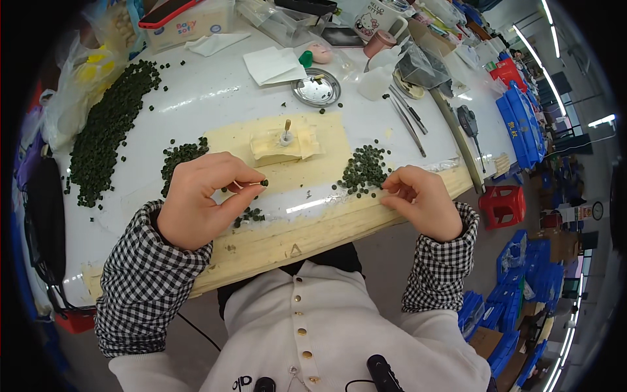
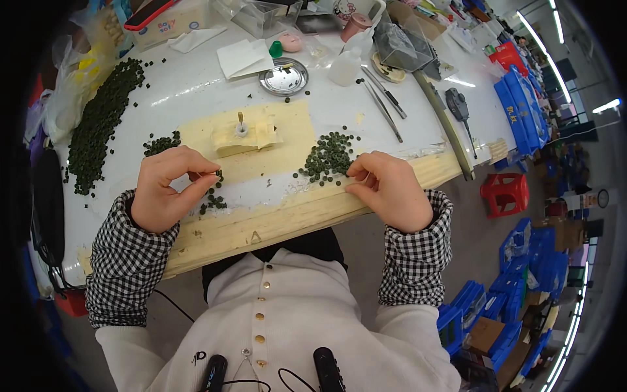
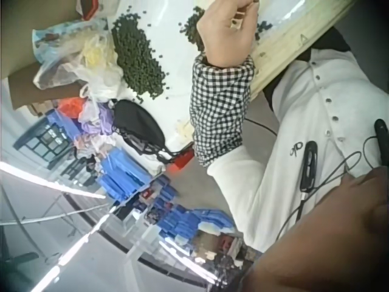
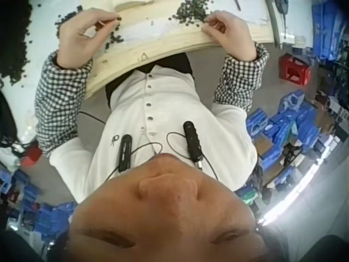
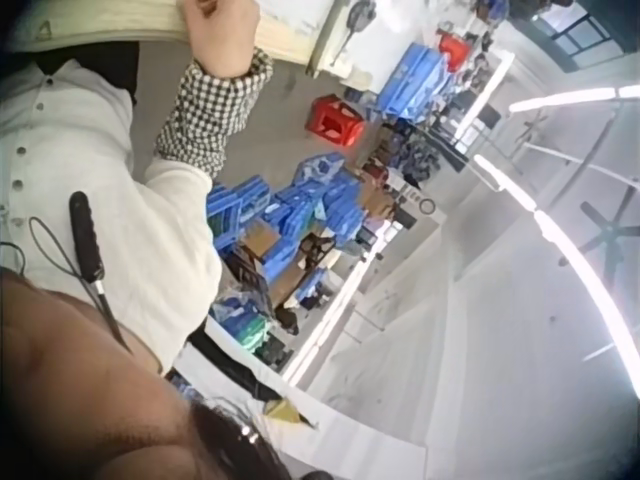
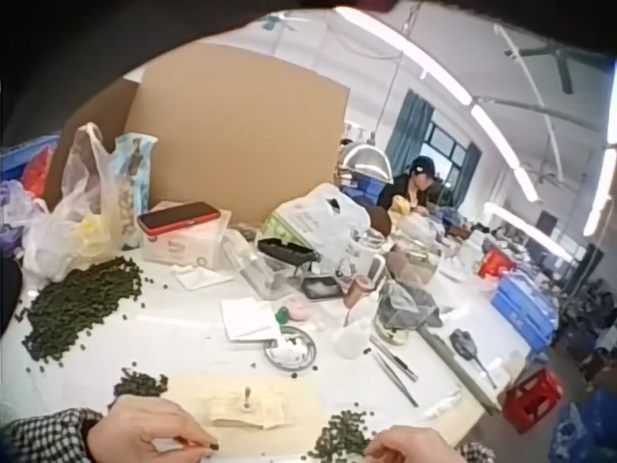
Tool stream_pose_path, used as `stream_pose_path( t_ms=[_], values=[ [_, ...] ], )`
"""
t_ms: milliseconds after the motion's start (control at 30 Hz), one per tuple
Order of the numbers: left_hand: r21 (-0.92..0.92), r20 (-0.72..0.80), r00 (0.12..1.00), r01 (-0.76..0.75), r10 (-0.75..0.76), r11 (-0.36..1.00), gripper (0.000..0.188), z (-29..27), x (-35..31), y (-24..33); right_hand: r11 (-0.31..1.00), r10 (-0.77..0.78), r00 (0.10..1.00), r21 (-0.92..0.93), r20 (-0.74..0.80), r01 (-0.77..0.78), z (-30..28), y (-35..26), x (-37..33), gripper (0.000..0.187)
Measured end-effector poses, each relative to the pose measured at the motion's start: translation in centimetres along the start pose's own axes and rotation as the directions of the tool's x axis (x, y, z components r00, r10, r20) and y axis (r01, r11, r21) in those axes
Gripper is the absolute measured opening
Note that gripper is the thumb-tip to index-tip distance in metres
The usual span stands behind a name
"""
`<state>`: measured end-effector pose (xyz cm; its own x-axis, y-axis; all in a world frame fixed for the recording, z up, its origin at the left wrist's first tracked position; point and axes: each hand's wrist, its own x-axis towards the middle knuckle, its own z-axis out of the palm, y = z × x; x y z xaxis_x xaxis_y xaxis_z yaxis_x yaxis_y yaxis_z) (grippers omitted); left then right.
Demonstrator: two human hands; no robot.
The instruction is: Manually inspecting and handling small green electronic components at a factory workbench.
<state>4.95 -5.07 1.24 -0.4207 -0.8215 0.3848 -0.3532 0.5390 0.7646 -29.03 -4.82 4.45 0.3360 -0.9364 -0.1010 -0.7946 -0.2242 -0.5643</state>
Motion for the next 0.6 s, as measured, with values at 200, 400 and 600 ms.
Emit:
stream_pose_path(
  t_ms=[200, 400, 600],
  values=[
    [0.014, 0.053, 0.998, 0.032, -0.032, 0.999, 0.011, -0.4, -0.2, -0.4, 0.994, -0.087, 0.996, 0.063, -0.034, 0.089, 2.3, -1.2, 2.4, 0.012],
    [0.084, 0.13, 0.99, 0.052, -0.063, 0.995, 0.012, -1.7, -0.8, -0.7, 0.986, -0.124, 0.983, 0.099, -0.134, 0.138, 3.6, -1.7, 3.3, 0.011],
    [0.123, 0.154, 0.988, 0.004, -0.023, 0.992, 0.013, -1.9, -1.5, -0.9, 0.964, -0.188, 0.92, 0.116, -0.345, 0.24, 4.8, -3.1, 3.2, 0.008]
  ],
)
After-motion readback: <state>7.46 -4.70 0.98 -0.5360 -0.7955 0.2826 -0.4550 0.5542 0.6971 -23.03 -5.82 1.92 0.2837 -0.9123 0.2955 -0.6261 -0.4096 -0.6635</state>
